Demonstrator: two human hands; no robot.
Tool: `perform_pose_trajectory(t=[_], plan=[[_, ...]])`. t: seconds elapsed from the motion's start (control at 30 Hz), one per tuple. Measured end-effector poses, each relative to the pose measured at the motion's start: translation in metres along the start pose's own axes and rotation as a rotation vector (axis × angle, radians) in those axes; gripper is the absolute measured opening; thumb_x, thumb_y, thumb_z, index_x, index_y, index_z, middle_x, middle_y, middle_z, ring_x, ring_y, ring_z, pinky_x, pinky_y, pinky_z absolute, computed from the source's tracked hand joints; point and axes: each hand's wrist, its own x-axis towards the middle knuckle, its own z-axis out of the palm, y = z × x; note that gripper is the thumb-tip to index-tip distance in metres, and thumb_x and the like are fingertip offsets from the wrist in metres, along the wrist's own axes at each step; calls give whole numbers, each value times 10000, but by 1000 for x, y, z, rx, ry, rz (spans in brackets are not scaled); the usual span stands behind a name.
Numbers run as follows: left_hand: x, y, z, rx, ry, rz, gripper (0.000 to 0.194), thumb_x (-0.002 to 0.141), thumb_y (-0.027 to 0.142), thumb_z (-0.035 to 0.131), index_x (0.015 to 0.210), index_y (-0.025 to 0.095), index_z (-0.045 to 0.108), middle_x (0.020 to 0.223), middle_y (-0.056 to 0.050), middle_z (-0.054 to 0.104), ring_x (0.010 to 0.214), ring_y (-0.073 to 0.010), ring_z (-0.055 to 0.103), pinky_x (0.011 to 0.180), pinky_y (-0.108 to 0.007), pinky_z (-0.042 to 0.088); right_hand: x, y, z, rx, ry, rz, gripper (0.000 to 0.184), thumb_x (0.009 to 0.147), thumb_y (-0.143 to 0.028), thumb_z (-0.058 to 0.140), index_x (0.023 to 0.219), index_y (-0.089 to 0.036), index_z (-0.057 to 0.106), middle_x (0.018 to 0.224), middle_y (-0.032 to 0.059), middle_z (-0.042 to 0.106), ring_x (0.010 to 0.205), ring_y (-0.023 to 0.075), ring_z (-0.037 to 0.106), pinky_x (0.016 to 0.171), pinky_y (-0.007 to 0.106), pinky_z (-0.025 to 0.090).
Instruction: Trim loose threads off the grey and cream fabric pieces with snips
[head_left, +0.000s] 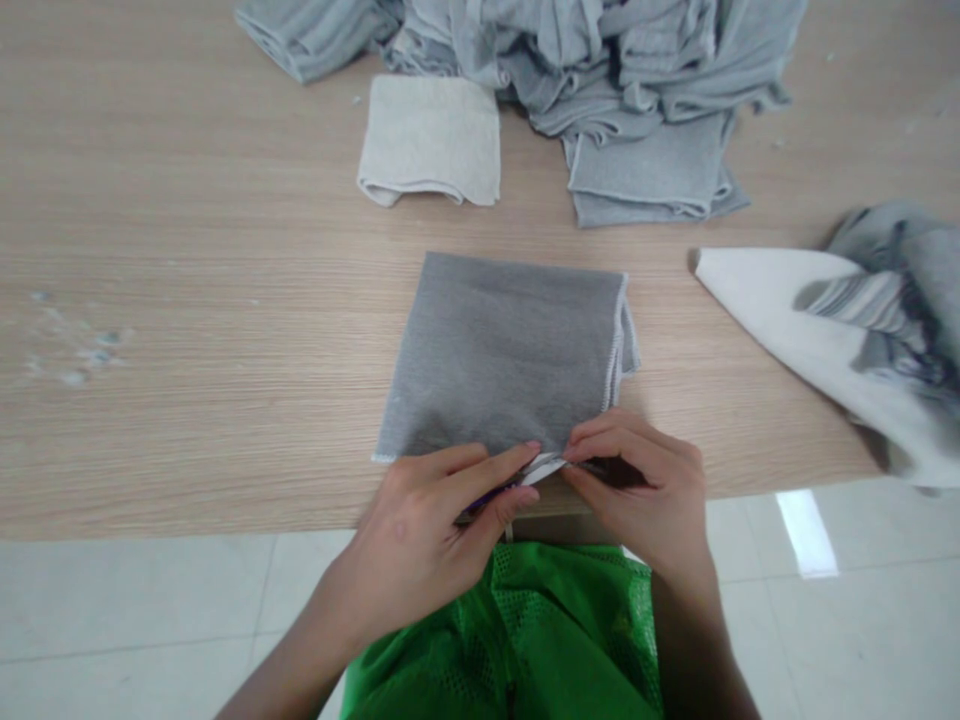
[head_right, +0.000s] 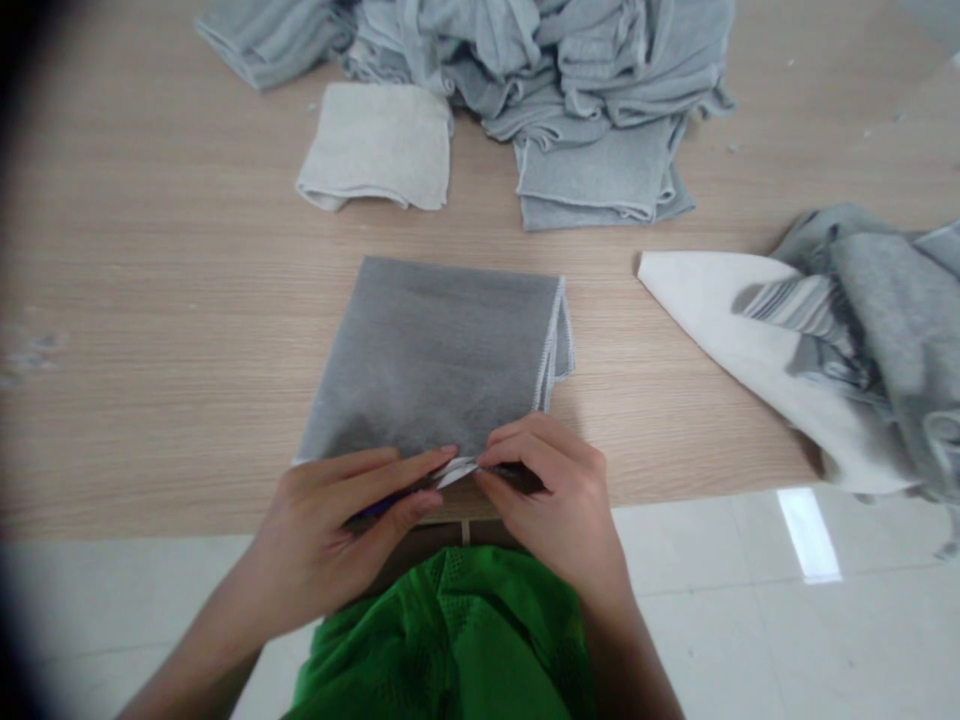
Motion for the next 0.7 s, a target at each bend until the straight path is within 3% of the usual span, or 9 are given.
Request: perform_pose_trajectory(t=[0.43, 0.7], plan=[[1, 1, 4, -16, 65, 55, 292, 976, 218, 610, 1249, 141, 682, 697, 18, 618, 562, -86, 546, 490, -198, 395, 0, -3, 0, 14, 28, 57, 189, 748, -12, 752, 757, -187, 679, 796, -4, 724, 744, 121, 683, 673, 245, 527], [0, 2, 3, -77, 73, -13, 251, 974, 231, 616, 1200, 175, 709, 733, 7, 699, 580, -91, 605, 549, -205, 465, 0, -1, 0, 13, 23, 74, 183, 752, -27, 738, 752, -202, 687, 791, -3, 731, 739, 139, 686, 669, 272, 533]])
